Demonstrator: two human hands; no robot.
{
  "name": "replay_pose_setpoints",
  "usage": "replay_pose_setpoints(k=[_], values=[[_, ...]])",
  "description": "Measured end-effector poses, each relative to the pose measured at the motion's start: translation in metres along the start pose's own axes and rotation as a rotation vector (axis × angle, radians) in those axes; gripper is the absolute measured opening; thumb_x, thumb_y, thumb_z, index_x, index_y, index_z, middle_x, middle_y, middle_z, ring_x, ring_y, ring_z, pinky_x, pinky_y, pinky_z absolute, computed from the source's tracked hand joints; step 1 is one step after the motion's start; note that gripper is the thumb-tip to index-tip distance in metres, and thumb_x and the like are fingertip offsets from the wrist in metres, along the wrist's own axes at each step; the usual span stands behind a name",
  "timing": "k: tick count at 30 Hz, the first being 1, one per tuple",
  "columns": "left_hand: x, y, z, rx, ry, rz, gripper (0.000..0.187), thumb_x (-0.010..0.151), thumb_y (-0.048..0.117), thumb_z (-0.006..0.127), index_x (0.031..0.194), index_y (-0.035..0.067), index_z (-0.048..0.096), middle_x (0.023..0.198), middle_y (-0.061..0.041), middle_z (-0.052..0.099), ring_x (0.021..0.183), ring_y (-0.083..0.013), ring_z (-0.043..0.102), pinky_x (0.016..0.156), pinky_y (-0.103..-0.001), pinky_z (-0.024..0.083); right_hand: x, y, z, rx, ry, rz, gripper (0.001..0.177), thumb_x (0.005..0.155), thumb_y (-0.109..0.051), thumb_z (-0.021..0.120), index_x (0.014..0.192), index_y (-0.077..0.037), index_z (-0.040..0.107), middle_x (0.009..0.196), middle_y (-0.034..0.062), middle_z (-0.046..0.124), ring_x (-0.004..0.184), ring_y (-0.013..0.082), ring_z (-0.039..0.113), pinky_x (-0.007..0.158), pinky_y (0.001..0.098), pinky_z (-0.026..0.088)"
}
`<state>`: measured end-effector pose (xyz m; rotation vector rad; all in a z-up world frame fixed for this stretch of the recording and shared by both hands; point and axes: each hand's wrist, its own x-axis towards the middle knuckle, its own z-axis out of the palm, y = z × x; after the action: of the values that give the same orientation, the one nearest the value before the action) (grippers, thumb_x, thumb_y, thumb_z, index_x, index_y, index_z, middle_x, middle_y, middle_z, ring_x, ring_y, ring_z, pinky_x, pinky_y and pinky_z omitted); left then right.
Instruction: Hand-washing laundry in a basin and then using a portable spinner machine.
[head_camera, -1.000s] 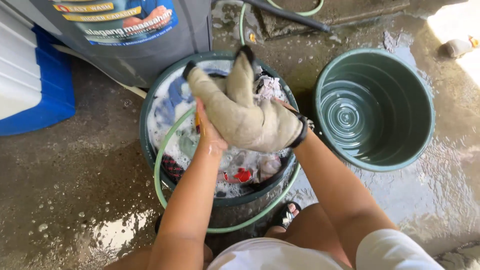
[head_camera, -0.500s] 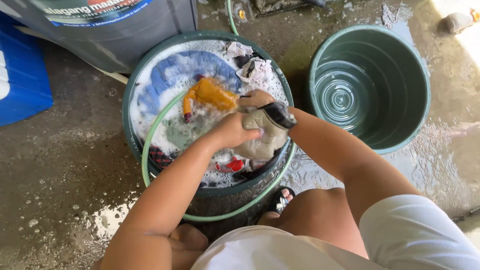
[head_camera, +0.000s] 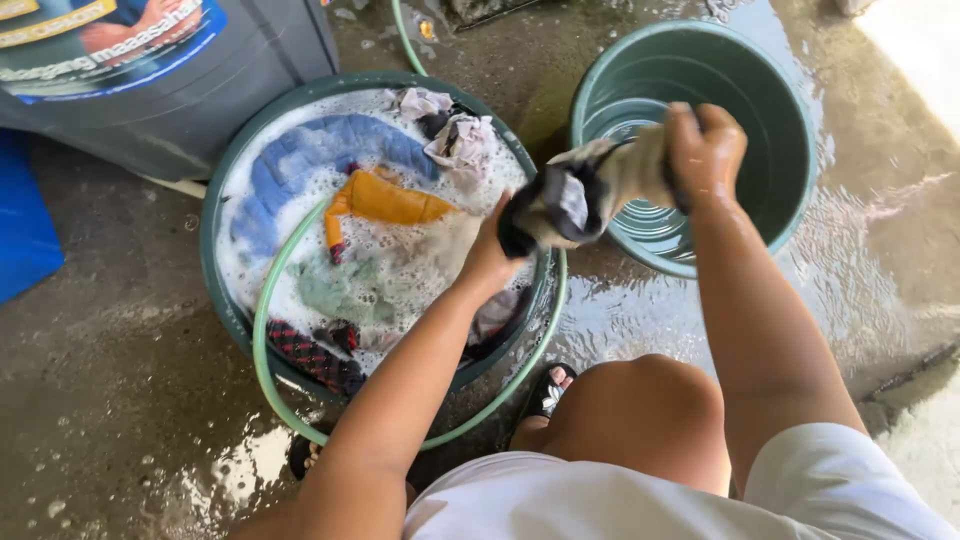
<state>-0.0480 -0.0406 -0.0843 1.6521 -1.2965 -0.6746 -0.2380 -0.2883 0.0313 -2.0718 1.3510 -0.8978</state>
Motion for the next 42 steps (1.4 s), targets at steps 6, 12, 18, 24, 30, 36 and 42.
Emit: replay_pose_setpoints(k=[6,12,18,24,30,36,42], values=[[-0.066,-0.057,0.036,0.208,-0.678,-0.524,0.079,0.092,0.056,0.063,0.153,0.009,0.044,0.156,-0.023,0.044,0.142,-0.0389,0.045,0.117,-0.047,0.037,-0.01,0.138,-0.032,0.296,0.134,0.265,0.037,0.107,-0.038,0.065,0.097,-0.002,0.059,0.083,0.0025,0.056,0.075,0.0107,0.05,0.067,0.0345,0.046],[-0.12,-0.151,0.033,0.381,-0.564,-0.883,0.075,0.094,0.06,0.056,0.147,0.008,0.049,0.152,-0.018,0.048,0.139,-0.0371,0.048,0.115,-0.048,0.038,-0.028,0.143,0.015,-0.029,-0.333,0.369,0.042,0.098,-0.033,0.07,0.13,-0.009,0.058,0.116,0.0156,0.065,0.092,0.0253,0.065,0.077,0.0402,0.053],[-0.143,-0.179,0.014,0.422,-0.442,-0.89,0.056,0.099,0.045,0.054,0.137,0.005,0.063,0.145,-0.024,0.058,0.131,-0.0391,0.058,0.11,-0.048,0.046,-0.055,0.068,0.077,-0.251,-0.849,-0.01,0.032,0.101,-0.025,0.06,0.131,-0.013,0.066,0.124,0.0139,0.071,0.111,0.0284,0.07,0.094,0.0402,0.056],[-0.09,-0.047,-0.088,0.381,-0.114,-0.422,0.048,0.099,0.042,0.057,0.123,0.001,0.063,0.116,-0.03,0.064,0.11,-0.0495,0.06,0.093,-0.055,0.047,-0.112,-0.041,0.105,-0.191,-1.321,-0.307,0.068,0.089,-0.034,0.072,0.148,-0.017,0.044,0.145,0.0171,0.054,0.128,0.0346,0.057,0.105,0.0453,0.047],[-0.059,0.18,-0.218,0.287,0.301,-0.096,0.03,0.103,0.028,0.064,0.114,0.001,0.069,0.099,-0.023,0.072,0.094,-0.0404,0.07,0.083,-0.047,0.053,-0.126,-0.055,0.135,0.003,-1.353,-0.402,0.124,0.075,-0.041,0.095,0.156,-0.01,0.006,0.158,0.023,0.027,0.141,0.0404,0.036,0.111,0.0455,0.034],[-0.078,0.293,-0.267,0.209,0.518,0.165,0.026,0.11,0.025,0.064,0.118,0.0,0.065,0.103,-0.014,0.071,0.096,-0.0205,0.069,0.088,-0.031,0.053,-0.087,-0.111,0.111,0.418,-1.123,-0.18,0.058,0.088,-0.017,0.078,0.139,0.001,0.056,0.121,0.0152,0.069,0.113,0.0223,0.061,0.099,0.034,0.049],[-0.098,0.259,-0.282,0.308,0.683,0.171,0.021,0.117,0.021,0.064,0.123,0.001,0.065,0.108,-0.016,0.07,0.097,-0.0259,0.066,0.091,-0.034,0.052,-0.083,-0.211,0.025,0.888,-0.915,-0.302,0.056,0.081,-0.002,0.045,0.134,-0.006,0.061,0.116,0.0027,0.07,0.106,0.0128,0.065,0.095,0.0291,0.052]])
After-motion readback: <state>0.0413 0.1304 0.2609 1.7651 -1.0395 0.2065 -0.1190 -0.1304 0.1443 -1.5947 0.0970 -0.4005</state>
